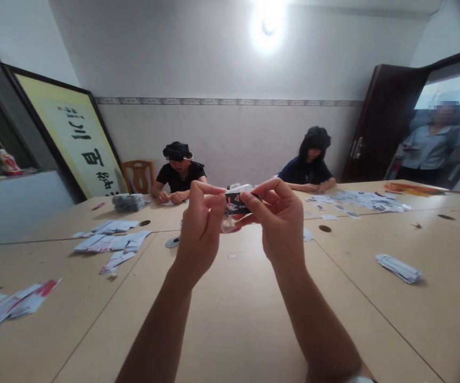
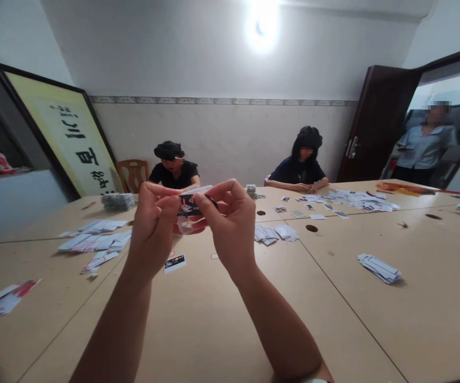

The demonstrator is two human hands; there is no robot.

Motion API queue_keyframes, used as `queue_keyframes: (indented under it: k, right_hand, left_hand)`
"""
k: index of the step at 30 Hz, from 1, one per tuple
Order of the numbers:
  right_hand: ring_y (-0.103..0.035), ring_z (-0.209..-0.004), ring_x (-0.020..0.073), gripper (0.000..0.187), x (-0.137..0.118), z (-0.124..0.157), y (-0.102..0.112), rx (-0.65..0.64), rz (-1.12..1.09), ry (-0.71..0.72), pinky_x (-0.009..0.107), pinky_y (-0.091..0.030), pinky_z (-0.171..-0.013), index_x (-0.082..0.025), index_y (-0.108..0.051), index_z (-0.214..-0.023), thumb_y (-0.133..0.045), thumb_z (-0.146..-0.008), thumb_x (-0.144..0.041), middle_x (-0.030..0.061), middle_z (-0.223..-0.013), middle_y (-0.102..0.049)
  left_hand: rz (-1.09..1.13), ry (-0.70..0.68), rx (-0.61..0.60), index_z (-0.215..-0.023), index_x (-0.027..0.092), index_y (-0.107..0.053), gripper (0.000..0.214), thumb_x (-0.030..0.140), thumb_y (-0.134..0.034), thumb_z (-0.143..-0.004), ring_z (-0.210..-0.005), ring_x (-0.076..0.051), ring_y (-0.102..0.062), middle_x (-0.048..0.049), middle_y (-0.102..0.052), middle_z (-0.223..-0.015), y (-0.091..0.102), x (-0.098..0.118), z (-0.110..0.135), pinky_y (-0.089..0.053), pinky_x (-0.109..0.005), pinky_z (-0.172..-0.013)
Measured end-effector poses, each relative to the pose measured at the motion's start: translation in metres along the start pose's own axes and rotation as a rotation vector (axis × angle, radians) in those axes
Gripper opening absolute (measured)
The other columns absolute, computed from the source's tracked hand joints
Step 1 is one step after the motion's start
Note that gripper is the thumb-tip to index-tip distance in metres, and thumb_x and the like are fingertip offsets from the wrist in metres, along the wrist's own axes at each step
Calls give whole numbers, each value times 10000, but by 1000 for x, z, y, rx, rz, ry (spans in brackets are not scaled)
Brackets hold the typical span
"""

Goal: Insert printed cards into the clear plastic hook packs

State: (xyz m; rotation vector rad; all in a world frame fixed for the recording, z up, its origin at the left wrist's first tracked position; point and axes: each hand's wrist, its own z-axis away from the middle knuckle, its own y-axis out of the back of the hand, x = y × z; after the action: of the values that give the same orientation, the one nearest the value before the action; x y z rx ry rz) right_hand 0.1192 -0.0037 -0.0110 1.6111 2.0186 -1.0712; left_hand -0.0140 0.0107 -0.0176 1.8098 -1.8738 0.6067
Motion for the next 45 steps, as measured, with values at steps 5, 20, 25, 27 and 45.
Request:
queue_keyframes:
  k: [5,20,25,27,45]
  right_hand:
    - [-683,-548,120,293,5,-1,0,65,62,58,223,-590,-424,-223,-542,-798,-807,-790,-347,-41,-713,-652]
    - [-647,-505,102,277,9,-6,-1,89,64,85,208,-566,-405,-216,-563,-762,-815,-775,-329,-49,-676,-636]
    - [-641,-497,100,293,11,-6,-2,84,79,72,211,-571,-414,-222,-547,-771,-803,-786,-364,-58,-666,-622]
    - [-646,-491,98,294,12,-7,-1,70,83,65,206,-563,-413,-221,-541,-779,-795,-796,-369,-58,-678,-622]
    - [-697,-629,113,155,-4,-12,16,285,124,469,257,-613,-586,-247,-594,-932,-727,-868,-201,-44,-829,-605]
  left_hand:
    - [-29,-7,-6,-980,234,-560,200,422,-628,-973,-619,-117,-603,15,-591,-796,0,-1,-1,-574,-242,-613]
    - [-76,11,8,-1003,241,-574,183,409,-635,-968,-740,-149,-650,-9,-609,-855,-2,2,0,-608,-296,-709]
    - [-71,3,3,-989,242,-569,189,417,-639,-963,-799,-165,-674,-21,-628,-886,-2,1,-1,-614,-296,-716]
    - [-50,2,-3,-983,241,-571,189,408,-653,-954,-813,-171,-683,-26,-639,-902,-1,-1,-2,-616,-291,-705]
    - [113,176,-7,-979,233,-501,335,497,-695,-913,-657,-99,-649,-4,-566,-934,21,3,-13,-595,-183,-474]
